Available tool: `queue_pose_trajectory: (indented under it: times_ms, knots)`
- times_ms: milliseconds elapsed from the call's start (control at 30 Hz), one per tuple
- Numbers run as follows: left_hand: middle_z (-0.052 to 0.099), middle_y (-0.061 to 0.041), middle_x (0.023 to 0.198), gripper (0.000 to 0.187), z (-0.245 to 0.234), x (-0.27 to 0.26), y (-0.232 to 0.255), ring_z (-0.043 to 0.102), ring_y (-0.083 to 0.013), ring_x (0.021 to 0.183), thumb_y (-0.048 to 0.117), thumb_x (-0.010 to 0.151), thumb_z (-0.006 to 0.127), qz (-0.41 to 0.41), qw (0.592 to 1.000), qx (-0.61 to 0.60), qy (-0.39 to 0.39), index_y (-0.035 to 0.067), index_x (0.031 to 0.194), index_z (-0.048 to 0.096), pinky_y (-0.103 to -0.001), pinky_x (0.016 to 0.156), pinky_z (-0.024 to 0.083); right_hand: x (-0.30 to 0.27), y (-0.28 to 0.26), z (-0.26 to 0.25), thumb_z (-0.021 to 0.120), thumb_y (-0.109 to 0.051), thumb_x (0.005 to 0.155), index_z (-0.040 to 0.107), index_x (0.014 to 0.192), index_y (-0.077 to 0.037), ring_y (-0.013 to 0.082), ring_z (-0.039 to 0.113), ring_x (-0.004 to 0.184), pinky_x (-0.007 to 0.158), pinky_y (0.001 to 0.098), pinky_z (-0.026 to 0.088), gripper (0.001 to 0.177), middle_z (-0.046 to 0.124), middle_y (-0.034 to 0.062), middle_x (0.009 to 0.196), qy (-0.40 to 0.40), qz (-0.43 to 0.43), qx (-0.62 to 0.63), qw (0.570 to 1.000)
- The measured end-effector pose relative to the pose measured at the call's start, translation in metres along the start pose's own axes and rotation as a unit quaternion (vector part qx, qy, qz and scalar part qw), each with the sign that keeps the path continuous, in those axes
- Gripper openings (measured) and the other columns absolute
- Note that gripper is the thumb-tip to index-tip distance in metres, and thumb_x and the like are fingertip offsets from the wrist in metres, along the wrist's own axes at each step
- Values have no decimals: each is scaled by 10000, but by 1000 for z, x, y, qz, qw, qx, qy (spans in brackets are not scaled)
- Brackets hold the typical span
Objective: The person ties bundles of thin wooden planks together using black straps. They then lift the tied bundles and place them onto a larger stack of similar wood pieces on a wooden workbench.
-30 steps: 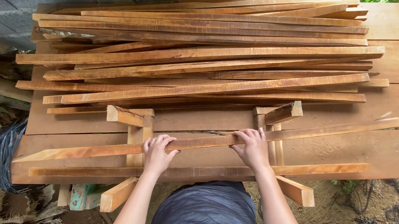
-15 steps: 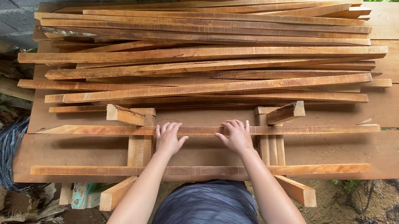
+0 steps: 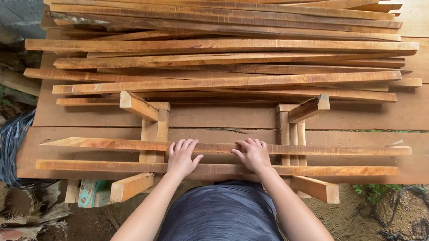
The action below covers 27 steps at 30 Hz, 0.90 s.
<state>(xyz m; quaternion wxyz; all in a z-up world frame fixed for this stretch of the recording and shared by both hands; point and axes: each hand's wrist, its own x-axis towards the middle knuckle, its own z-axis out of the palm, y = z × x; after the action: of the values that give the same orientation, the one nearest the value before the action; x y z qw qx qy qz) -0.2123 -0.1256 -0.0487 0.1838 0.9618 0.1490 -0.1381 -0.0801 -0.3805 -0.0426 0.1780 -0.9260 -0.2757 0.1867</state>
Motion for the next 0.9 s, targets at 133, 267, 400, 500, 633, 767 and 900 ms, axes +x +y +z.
queue_pose_trajectory:
  times_ms: [133,267,400,500,633,767,900]
  knots:
    - [541,-11,1452,594,14,-29,1,410,-241,1415,509,948,644,-1,1000,-21,9,166,1423,551,-516,1220,224,-28,-5,3,637,-516,918,722,1224,-195,244,593,1133,1071,419,357,452,697,31,1115,-18,-5,20,1000]
    - [493,-66,1480,691,16,-45,3,354,-281,1428,557,935,628,7,1000,2,-5,133,1463,490,-525,1196,190,-40,-6,7,609,-489,945,728,1210,-188,243,598,1143,1087,426,353,419,705,31,1137,-5,-15,22,1000]
    - [446,-66,1531,776,14,-42,7,313,-276,1479,585,912,642,2,999,33,-25,136,1509,431,-506,1231,183,-31,-13,-2,570,-547,943,715,1228,-190,256,598,1183,1064,420,372,479,700,54,1171,-78,11,-28,997]
    - [383,-58,1572,819,9,-41,12,244,-276,1513,610,902,643,-28,996,27,-78,159,1534,385,-524,1240,140,-21,-8,2,574,-617,911,720,1191,-151,282,628,1164,1056,444,393,563,720,77,1182,-96,-12,-52,994]
    - [333,-50,1616,864,4,-38,21,189,-285,1543,616,893,652,-61,993,31,-91,172,1567,341,-549,1253,95,-6,-2,7,578,-676,908,728,1112,-116,286,670,1132,1038,437,444,614,738,93,1157,-138,-19,-105,985]
    - [281,-73,1643,931,-3,-39,23,149,-320,1549,620,866,685,-79,992,44,-88,149,1572,303,-585,1241,60,0,-7,-2,622,-719,834,704,1081,-129,325,713,1028,918,459,538,645,762,119,1042,-158,-5,-69,985]
    - [278,-86,1641,967,-1,-37,24,147,-328,1547,636,849,692,-78,991,55,-90,133,1573,295,-599,1235,56,1,-16,-14,674,-741,763,690,1055,-143,357,729,965,873,483,572,666,774,147,966,-174,42,-75,981]
